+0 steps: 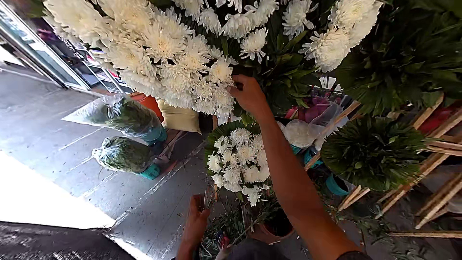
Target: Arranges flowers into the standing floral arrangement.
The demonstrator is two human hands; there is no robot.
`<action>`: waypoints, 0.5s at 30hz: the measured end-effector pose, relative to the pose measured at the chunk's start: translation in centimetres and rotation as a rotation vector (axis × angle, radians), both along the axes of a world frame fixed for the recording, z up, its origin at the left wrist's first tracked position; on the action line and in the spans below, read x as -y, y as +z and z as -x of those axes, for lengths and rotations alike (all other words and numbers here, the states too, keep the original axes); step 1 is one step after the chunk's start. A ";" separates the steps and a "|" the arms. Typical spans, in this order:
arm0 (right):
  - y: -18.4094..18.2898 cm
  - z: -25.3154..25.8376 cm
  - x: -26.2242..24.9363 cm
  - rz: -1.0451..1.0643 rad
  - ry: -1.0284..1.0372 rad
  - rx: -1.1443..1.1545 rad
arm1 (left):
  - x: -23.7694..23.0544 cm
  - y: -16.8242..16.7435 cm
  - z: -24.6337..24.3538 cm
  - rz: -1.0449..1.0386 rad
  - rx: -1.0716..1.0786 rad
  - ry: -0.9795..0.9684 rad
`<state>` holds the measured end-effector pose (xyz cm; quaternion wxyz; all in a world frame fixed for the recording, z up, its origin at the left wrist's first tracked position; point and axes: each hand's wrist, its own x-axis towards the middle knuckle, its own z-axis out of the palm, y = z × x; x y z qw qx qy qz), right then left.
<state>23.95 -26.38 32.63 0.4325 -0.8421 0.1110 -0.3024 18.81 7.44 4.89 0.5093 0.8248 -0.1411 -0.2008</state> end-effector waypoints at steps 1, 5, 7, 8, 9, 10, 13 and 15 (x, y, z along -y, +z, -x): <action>-0.7 2.6 -0.3 -0.027 0.018 0.080 | -0.7 -1.6 0.0 -0.130 0.006 0.002; -7.1 12.9 -0.5 -0.202 0.105 0.393 | -5.1 -7.5 1.5 -0.488 0.063 -0.035; -12.9 17.4 0.9 -0.336 0.058 0.371 | -7.6 -10.0 3.2 -0.618 -0.057 -0.057; -16.2 19.6 1.7 -0.406 -0.030 0.310 | -8.6 -11.0 4.2 -0.685 -0.129 -0.067; -19.9 21.7 2.5 -0.478 -0.153 0.224 | -9.6 -12.1 5.1 -0.741 -0.187 -0.081; -23.7 23.8 3.0 -0.548 -0.292 0.118 | -10.4 -13.1 6.0 -0.785 -0.230 -0.104; -35.2 28.7 2.8 -0.744 -0.612 -0.244 | -11.8 -14.2 8.6 -0.848 -0.282 -0.219; -42.3 29.6 1.8 -0.880 -0.695 -0.379 | -11.6 -14.3 9.9 -0.859 -0.324 -0.225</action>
